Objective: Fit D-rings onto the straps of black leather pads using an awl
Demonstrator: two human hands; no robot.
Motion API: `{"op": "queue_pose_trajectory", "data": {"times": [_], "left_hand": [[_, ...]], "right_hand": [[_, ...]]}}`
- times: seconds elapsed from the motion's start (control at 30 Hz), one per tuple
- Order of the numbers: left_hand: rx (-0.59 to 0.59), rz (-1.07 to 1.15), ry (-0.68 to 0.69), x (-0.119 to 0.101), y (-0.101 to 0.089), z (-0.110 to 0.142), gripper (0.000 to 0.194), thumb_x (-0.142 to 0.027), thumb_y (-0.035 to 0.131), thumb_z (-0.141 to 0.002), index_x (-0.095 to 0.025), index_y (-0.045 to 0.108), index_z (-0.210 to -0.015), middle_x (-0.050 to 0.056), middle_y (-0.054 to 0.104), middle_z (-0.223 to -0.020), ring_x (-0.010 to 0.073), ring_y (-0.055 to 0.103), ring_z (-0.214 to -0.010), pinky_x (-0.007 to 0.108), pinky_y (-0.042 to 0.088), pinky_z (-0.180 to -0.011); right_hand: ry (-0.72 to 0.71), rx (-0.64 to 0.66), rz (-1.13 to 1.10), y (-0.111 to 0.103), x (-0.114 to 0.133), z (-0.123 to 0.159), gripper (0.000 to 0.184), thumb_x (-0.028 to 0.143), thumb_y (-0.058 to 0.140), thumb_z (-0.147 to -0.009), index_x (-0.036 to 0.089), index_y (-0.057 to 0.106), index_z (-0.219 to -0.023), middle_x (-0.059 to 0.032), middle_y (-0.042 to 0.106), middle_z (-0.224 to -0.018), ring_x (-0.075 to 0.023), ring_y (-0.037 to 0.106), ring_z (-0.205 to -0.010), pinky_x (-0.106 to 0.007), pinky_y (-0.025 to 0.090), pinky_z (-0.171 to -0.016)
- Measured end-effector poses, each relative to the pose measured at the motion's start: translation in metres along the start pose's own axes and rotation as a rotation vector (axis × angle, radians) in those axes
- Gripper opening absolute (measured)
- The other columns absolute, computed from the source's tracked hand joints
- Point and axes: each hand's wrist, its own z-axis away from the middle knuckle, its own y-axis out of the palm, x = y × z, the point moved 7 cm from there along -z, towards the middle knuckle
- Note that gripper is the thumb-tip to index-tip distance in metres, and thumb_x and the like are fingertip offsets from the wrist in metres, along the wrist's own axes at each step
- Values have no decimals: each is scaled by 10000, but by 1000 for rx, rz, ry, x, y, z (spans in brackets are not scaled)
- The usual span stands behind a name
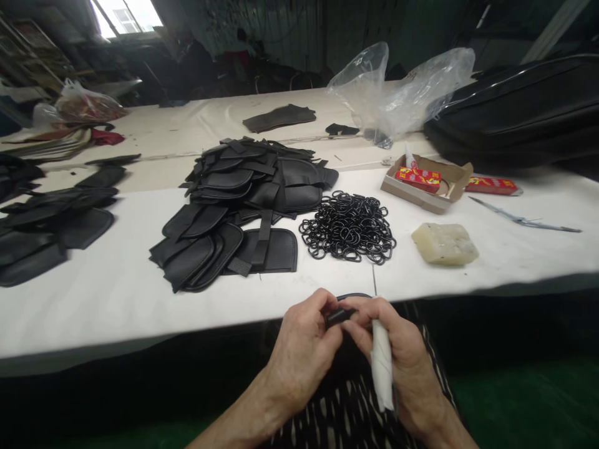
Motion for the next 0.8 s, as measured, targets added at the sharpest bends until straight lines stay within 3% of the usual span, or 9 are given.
{"op": "queue_pose_trajectory", "data": {"times": [0.13, 0.27, 0.37, 0.47, 0.67, 0.8], "left_hand": [[-7, 38, 10, 1, -1, 1, 146, -79, 506, -730, -212, 469, -780, -92, 407, -571, 79, 357, -497, 202, 303, -465], [36, 79, 16, 4, -3, 4, 158, -115, 516, -767, -222, 497, -882, -82, 427, -590, 94, 401, -515, 208, 346, -470], [-54, 23, 166, -3, -13, 8, 373, -77, 556, -736, -226, 499, -1073, -17, 569, -821, 135, 531, -705, 251, 467, -628], [-180, -103, 364, -12, -19, 15, 461, -24, 551, -719, -207, 491, -1138, 51, 588, -1013, 191, 551, -908, 339, 490, -801], [-295, -371, 647, -25, -9, 26, 234, -27, 462, -815, -146, 533, -1004, 72, 624, -846, 195, 581, -753, 336, 516, -648], [-360, -479, 758, -31, -8, 29, 176, -72, 478, -846, -111, 539, -1007, 92, 639, -841, 201, 603, -746, 330, 524, -636]], "right_hand": [[74, 4, -43, 8, -9, -3, 129, 143, 534, -856, 227, 501, -763, 1, 658, -949, -149, 622, -899, -196, 471, -679], [131, 3, -25, 8, -14, -5, 88, 202, 544, -854, 225, 503, -779, -4, 653, -876, -158, 619, -801, -225, 465, -645], [163, -96, -2, -3, -13, -7, 102, 253, 569, -844, 225, 503, -771, -10, 653, -873, -162, 613, -770, -224, 460, -599], [183, -156, 28, -12, -12, -9, 125, 289, 589, -835, 222, 512, -764, -7, 640, -852, -156, 593, -735, -224, 457, -591], [194, -170, 33, -13, -12, -8, 140, 306, 608, -822, 215, 520, -762, 1, 606, -817, -135, 548, -672, -226, 457, -600], [212, -155, 32, -12, -14, -8, 154, 327, 614, -815, 215, 518, -768, 10, 596, -791, -128, 520, -627, -229, 445, -573]]}}
